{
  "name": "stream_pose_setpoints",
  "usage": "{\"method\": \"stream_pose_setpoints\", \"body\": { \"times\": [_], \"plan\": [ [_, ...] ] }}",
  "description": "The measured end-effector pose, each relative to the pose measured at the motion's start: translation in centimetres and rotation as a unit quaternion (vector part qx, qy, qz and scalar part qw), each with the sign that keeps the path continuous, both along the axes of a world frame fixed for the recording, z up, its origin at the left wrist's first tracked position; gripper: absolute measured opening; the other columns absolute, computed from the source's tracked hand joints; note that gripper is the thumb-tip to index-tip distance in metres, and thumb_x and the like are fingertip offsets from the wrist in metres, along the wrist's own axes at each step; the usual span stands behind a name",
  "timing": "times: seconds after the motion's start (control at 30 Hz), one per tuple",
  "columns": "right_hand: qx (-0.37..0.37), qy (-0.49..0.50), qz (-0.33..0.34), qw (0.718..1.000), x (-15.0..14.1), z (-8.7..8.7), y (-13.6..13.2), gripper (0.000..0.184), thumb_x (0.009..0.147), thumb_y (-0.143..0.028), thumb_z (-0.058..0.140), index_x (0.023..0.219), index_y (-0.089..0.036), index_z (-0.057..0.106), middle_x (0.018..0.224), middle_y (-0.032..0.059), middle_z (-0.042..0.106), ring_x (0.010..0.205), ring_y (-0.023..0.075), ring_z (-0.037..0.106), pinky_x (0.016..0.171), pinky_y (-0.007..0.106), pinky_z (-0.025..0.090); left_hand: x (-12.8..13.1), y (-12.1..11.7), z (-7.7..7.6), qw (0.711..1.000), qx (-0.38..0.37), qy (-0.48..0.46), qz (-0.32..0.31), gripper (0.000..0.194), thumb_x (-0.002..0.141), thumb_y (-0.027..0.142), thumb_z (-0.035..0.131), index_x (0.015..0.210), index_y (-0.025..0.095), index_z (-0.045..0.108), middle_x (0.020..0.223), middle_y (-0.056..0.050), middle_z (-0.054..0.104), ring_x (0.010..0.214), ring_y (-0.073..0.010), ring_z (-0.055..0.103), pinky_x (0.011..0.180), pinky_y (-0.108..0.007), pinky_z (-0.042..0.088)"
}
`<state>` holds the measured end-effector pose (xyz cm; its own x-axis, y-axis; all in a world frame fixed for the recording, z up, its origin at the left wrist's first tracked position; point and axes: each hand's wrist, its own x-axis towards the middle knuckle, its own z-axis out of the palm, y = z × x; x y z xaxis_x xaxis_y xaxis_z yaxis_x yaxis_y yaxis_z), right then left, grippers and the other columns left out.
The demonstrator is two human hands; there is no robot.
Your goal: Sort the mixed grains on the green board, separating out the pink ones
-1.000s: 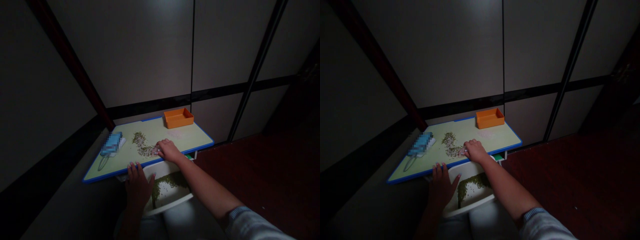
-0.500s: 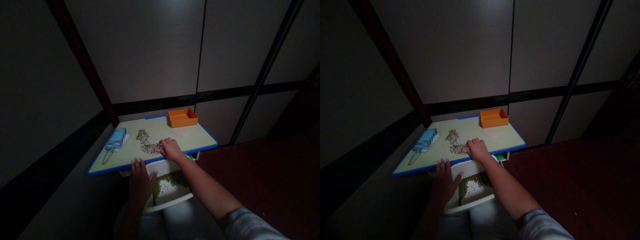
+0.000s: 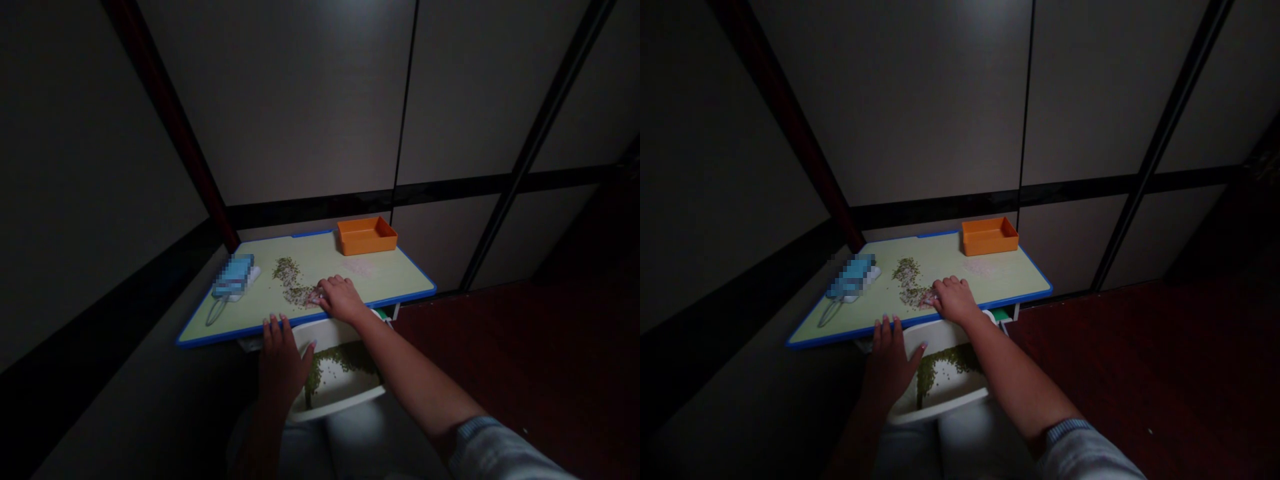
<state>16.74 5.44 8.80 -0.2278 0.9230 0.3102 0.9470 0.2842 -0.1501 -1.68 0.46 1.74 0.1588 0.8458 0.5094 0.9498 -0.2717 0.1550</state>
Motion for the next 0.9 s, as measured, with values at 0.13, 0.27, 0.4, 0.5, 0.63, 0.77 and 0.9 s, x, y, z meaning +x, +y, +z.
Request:
{"method": "stream_pose_setpoints", "body": {
  "times": [0.13,0.27,0.4,0.5,0.63,0.77,0.9],
  "plan": [
    [0.01,-0.005,-0.005,1.0,-0.2,-0.1,0.0,0.033,0.087,-0.038,0.054,0.114,-0.02,0.053,0.11,0.0096,0.062,0.106,0.0256,0.048,0.086,0.038,0.035,0.1,0.0,0.1,1.0,-0.005,0.001,0.003,0.075,0.082,0.048,0.047,0.138,0.001,0.031,0.146,-0.028,0.032,0.139,-0.0394,0.024,0.101,-0.05,0.039],
    [0.012,-0.011,-0.011,1.0,-0.5,-0.1,0.1,0.033,0.087,-0.039,0.054,0.113,-0.02,0.053,0.109,0.0094,0.062,0.106,0.0258,0.049,0.086,0.038,0.035,0.1,-0.1,0.2,1.0,-0.007,0.002,0.002,0.076,0.082,0.048,0.047,0.138,0.0,0.03,0.145,-0.03,0.032,0.138,-0.0407,0.024,0.1,-0.051,0.04],
    [0.011,-0.013,-0.017,1.0,-0.8,0.0,0.1,0.032,0.086,-0.039,0.055,0.112,-0.02,0.053,0.11,0.0094,0.062,0.106,0.0259,0.049,0.086,0.038,0.036,0.1,-0.1,0.1,1.0,-0.006,0.001,-0.001,0.077,0.082,0.049,0.047,0.139,0.001,0.029,0.146,-0.029,0.031,0.139,-0.0392,0.023,0.101,-0.052,0.039],
    [0.014,-0.018,-0.018,1.0,-1.1,0.1,0.1,0.032,0.086,-0.039,0.055,0.111,-0.019,0.054,0.109,0.01,0.062,0.106,0.026,0.05,0.086,0.039,0.036,0.1,-0.1,0.1,1.0,-0.008,0.0,0.005,0.077,0.082,0.049,0.046,0.14,0.002,0.027,0.147,-0.028,0.03,0.14,-0.0384,0.022,0.1,-0.052,0.039],
    [0.029,-0.026,-0.025,0.999,-1.6,0.2,0.0,0.03,0.086,-0.039,0.055,0.108,-0.018,0.054,0.107,0.0109,0.063,0.103,0.0262,0.051,0.085,0.039,0.036,0.3,-0.2,0.2,1.0,-0.018,0.0,0.018,0.078,0.082,0.049,0.046,0.14,0.001,0.027,0.147,-0.028,0.03,0.14,-0.0383,0.022,0.099,-0.051,0.04],
    [0.034,-0.029,-0.03,0.999,-2.0,0.1,0.1,0.029,0.086,-0.039,0.055,0.107,-0.018,0.054,0.106,0.0106,0.063,0.102,0.0267,0.051,0.084,0.039,0.036,0.3,-0.4,0.5,0.999,-0.027,0.001,0.033,0.075,0.083,0.046,0.045,0.141,0.002,0.026,0.149,-0.027,0.027,0.141,-0.0362,0.02,0.1,-0.051,0.039],
    [0.036,-0.029,-0.029,0.999,-2.2,0.2,0.2,0.03,0.086,-0.04,0.054,0.107,-0.018,0.054,0.106,0.0106,0.063,0.103,0.0268,0.051,0.084,0.04,0.036,0.2,-0.7,1.1,0.998,-0.039,0.005,0.042,0.071,0.084,0.043,0.043,0.141,0.004,0.026,0.15,-0.025,0.027,0.142,-0.0354,0.02,0.099,-0.053,0.039]
  ]
}}
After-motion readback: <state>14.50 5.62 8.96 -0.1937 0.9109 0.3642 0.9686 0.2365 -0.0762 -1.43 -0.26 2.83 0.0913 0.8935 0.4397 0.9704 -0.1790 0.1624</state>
